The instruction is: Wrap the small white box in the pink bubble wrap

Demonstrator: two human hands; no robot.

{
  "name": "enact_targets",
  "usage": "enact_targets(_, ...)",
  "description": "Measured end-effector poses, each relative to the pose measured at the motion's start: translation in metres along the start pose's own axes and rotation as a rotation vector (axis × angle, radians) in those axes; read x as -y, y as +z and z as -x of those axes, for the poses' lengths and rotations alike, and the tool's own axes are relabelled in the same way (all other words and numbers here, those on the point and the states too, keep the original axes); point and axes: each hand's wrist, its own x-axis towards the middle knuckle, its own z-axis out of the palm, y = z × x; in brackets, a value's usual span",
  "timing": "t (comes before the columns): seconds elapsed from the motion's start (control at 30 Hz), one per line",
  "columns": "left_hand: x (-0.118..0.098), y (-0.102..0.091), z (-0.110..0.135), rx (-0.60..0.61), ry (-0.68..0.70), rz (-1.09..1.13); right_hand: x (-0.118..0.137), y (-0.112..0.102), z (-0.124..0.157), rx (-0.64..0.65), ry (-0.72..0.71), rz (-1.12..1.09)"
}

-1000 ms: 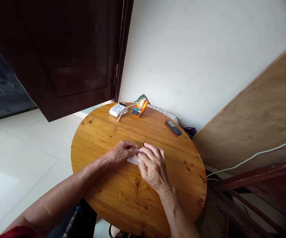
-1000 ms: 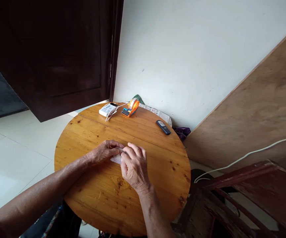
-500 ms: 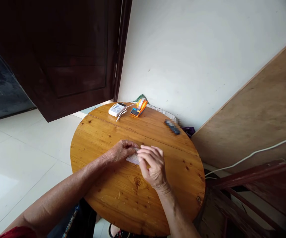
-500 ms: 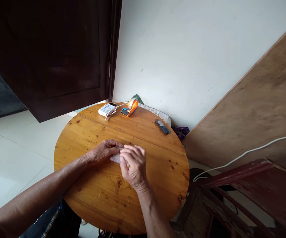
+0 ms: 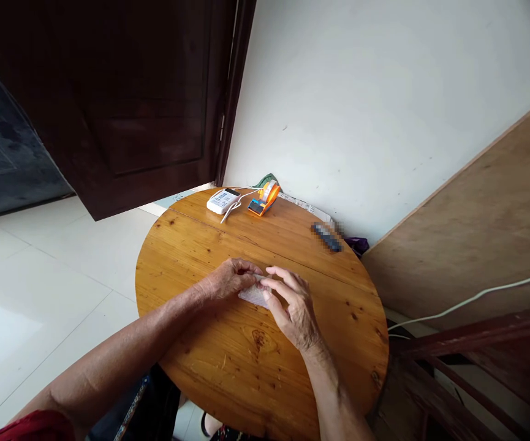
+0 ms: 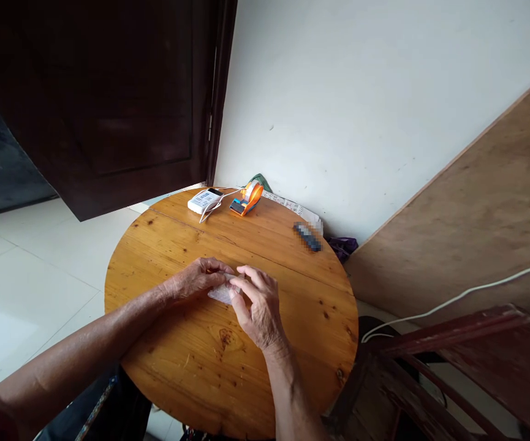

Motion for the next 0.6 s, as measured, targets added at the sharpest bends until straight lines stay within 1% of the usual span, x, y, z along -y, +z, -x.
enact_targets(0.1,0.002,-0.001,-0.001,0.009,-0.002,0.017,0.004,0.002,-0.001,0.01,-0.08,0.085)
enact_targets(0.2,0.006,-0.001,-0.002,0.001,0.014,0.041,0.009,0.002,0.0,-0.039,-0.131,0.041)
enact_targets(0.27,0.008,-0.001,-0.003,-0.005,0.02,0.031,0.009,0.0,0.001,-0.109,-0.088,-0.059)
enact_targets(0.33,0.007,0.0,-0.002,-0.028,0.002,0.014,0.004,-0.003,0.001,-0.175,0.015,-0.152)
enact_targets(0.4,0.005,0.0,-0.002,-0.06,-0.035,0.019,-0.004,-0.006,0.001,-0.191,0.123,-0.21)
enact_targets(0.47,0.004,-0.002,-0.001,-0.079,-0.055,0.038,-0.014,-0.009,0.001,-0.142,0.194,-0.26)
enact_targets(0.6,0.0,-0.012,-0.001,-0.082,-0.032,0.088,-0.022,-0.01,0.002,0.046,0.274,-0.316)
